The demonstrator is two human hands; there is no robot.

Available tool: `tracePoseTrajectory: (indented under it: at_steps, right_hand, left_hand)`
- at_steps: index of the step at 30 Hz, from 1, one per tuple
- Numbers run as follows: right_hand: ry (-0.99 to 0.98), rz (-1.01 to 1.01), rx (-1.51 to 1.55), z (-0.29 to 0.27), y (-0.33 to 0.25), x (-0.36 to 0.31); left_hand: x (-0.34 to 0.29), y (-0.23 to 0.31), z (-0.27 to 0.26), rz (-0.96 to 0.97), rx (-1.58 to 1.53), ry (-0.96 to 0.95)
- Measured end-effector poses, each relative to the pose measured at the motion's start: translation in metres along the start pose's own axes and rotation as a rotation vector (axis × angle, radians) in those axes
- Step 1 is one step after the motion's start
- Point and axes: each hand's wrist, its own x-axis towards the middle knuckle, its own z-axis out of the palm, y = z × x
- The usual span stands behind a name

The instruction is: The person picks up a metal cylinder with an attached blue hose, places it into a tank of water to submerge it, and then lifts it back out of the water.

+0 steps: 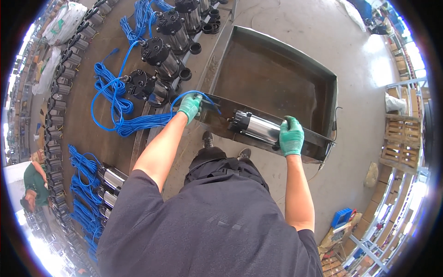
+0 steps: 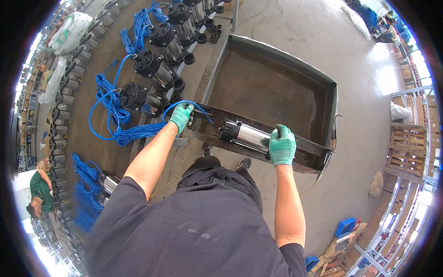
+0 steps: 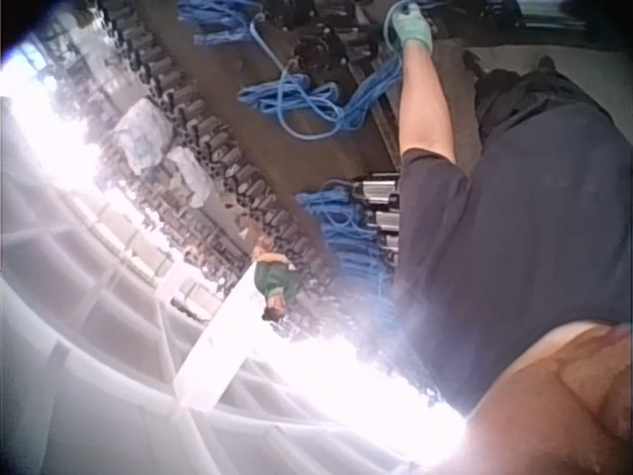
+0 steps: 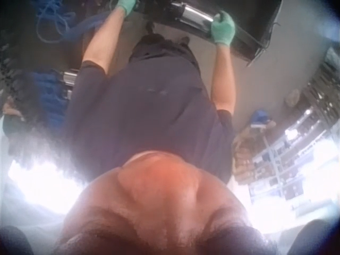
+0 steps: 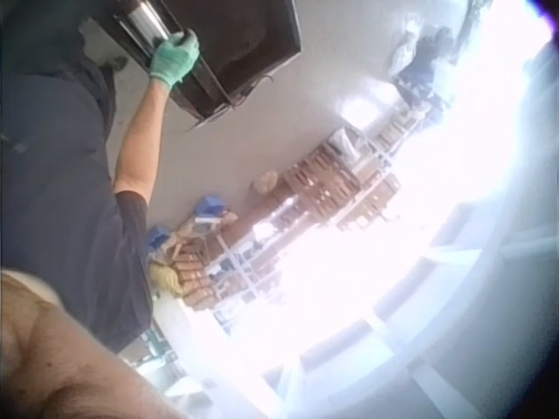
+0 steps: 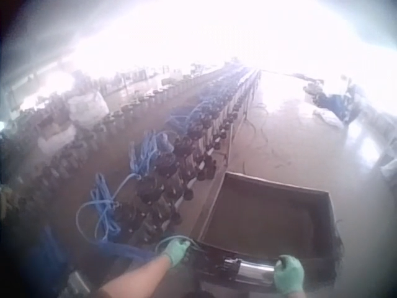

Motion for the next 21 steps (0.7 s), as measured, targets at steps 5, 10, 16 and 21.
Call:
tracePoseTrajectory:
  at_steps: [5, 10, 16, 21]
  right_hand:
    - [0.018, 0.075, -0.007, 0.002, 0.001, 0.001]
    - [0.03, 0.082, 0.039, 0.0, -0.004, 0.002]
    - [0.044, 0.081, 0.059, 0.005, 0.004, 0.001]
    - [0.041, 0.082, 0.036, 0.003, 0.002, 0.0]
  left_hand:
    - [-0.035, -0.012, -0.003, 0.674, 0.494, 0.249]
    - [-0.081, -0.03, -0.031, 0.57, 0.5, 0.238]
    - [-0.11, -0.017, -0.022, 0.084, -0.153, -0.019]
    - [-0.095, 0.003, -0.001, 0.189, -0.251, -0.174]
